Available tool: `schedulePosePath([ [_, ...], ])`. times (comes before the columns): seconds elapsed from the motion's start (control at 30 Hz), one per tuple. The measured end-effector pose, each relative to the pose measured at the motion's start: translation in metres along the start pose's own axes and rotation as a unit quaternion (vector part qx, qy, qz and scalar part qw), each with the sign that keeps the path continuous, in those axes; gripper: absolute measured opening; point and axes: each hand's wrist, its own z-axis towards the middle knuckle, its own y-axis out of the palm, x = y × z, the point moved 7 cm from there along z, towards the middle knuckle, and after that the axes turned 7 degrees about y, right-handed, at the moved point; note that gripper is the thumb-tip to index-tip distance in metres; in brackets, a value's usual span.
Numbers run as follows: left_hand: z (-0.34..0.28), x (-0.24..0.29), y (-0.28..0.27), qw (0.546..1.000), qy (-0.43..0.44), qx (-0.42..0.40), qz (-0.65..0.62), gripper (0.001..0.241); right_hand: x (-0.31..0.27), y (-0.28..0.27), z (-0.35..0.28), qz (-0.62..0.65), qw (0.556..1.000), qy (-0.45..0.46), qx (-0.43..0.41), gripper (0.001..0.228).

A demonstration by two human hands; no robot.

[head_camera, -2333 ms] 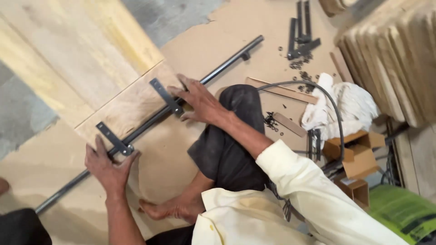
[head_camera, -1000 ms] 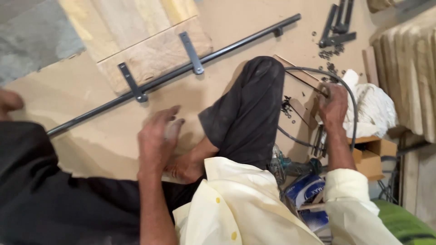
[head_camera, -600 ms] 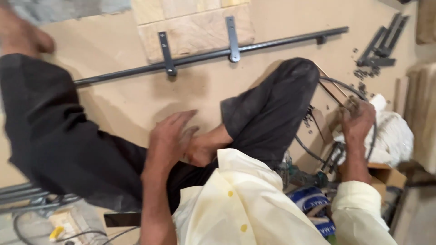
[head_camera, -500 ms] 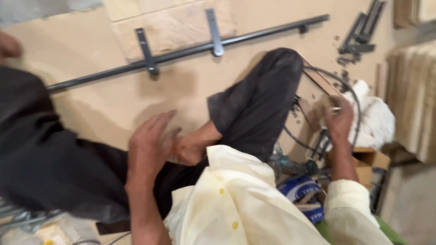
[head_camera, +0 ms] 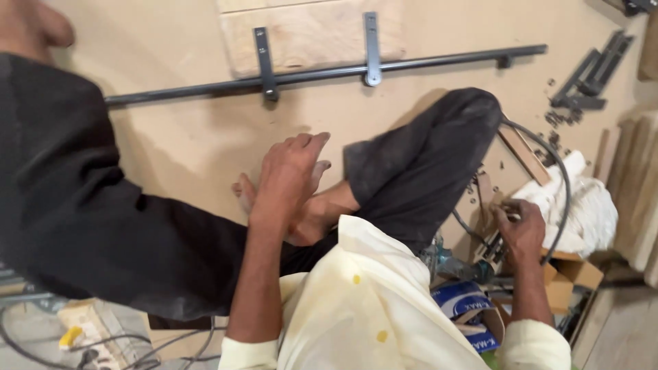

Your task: The person sits on the workshop floor assembling a wooden board with a black metal bar and flat metal brackets. They position the brackets over the bar, pick up small screws, and use a cordless drill to drive the screws, fastening the brackets to the board.

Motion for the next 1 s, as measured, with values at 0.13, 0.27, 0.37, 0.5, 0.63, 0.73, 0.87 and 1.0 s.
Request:
schedulePosePath([
  [0.13, -0.009, -0.029, 0.004, 0.996, -0.065, -0.058, 0.02, 0.05, -0.023, 0.016, 0.005, -0.041, 0.997, 0.039, -0.057, 0.046],
  [0.27, -0.017, -0.041, 0.005, 0.998, -0.046, 0.017, 0.03, 0.055, 0.016, 0.037, 0.007, -0.042, 0.988, 0.122, -0.087, 0.049],
  [0.37, -0.018, -0.045, 0.011, 0.998, -0.061, 0.006, 0.023, 0.055, 0.051, 0.031, 0.01, 0.024, 0.989, 0.122, -0.076, 0.043],
  [0.5, -0.012, -0.046, 0.016, 0.998, -0.065, 0.001, 0.015, 0.049, 0.044, -0.017, 0.017, 0.09, 0.993, 0.067, -0.025, 0.035],
  [0.63, -0.01, -0.055, 0.02, 0.995, -0.074, 0.07, 0.022, 0.05, 0.003, -0.048, 0.065, 0.387, 0.921, -0.042, -0.008, 0.023],
  [0.73, 0.003, -0.031, -0.023, 0.966, -0.014, 0.25, 0.07, 0.061, -0.089, -0.049, 0.109, 0.348, 0.928, -0.11, 0.075, 0.027],
  [0.87, 0.019, -0.039, -0.043, 0.948, -0.03, 0.314, -0.051, 0.059, -0.298, -0.018, 0.097, 0.157, 0.951, -0.267, -0.012, 0.029],
  [1.0, 0.032, -0.065, -0.027, 0.949, 0.018, 0.314, -0.018, 0.063, -0.416, 0.024, 0.077, 0.111, 0.906, -0.406, -0.045, 0.026],
])
